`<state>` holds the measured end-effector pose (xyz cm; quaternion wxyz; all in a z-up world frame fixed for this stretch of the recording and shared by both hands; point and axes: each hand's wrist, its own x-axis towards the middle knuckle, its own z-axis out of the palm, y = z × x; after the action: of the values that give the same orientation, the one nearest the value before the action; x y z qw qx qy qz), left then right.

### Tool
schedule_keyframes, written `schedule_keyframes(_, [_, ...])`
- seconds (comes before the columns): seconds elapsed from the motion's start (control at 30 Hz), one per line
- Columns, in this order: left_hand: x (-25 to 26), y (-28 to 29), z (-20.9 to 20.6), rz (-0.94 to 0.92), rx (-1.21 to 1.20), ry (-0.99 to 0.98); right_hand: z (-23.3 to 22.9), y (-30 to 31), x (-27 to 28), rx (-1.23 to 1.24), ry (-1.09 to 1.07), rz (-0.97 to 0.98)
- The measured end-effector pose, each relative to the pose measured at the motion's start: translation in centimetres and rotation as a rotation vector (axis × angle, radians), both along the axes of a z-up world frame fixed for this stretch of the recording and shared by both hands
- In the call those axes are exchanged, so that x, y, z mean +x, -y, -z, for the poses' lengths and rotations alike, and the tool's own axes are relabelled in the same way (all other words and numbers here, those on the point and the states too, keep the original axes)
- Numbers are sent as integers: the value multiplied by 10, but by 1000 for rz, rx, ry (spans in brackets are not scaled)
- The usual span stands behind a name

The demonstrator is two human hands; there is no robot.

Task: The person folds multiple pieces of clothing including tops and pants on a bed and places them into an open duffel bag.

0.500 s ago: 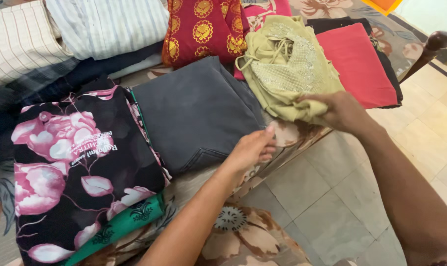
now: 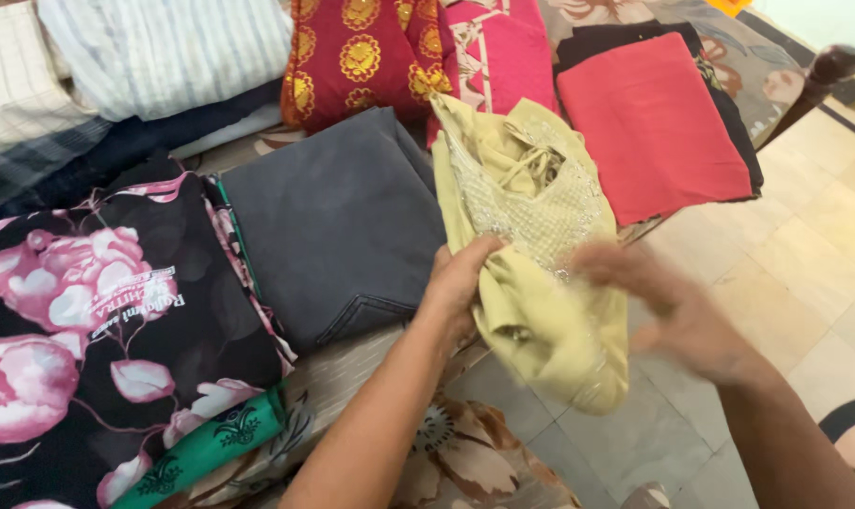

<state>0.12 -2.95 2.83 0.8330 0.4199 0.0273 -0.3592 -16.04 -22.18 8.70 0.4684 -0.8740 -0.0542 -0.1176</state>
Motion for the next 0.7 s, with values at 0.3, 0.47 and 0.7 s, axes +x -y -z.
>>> schedule_keyframes(0.3, [-37, -41, -41, 51, -150, 36, 40, 6, 0, 880, -281, 402])
schedule_keyframes(0.47, [-13, -90, -81, 4, -157, 216, -50, -57, 28, 860, -48, 254])
schedule_keyframes(0.7, [24, -191, -91, -134, -313, 383, -70, -108, 121, 663, 84, 170])
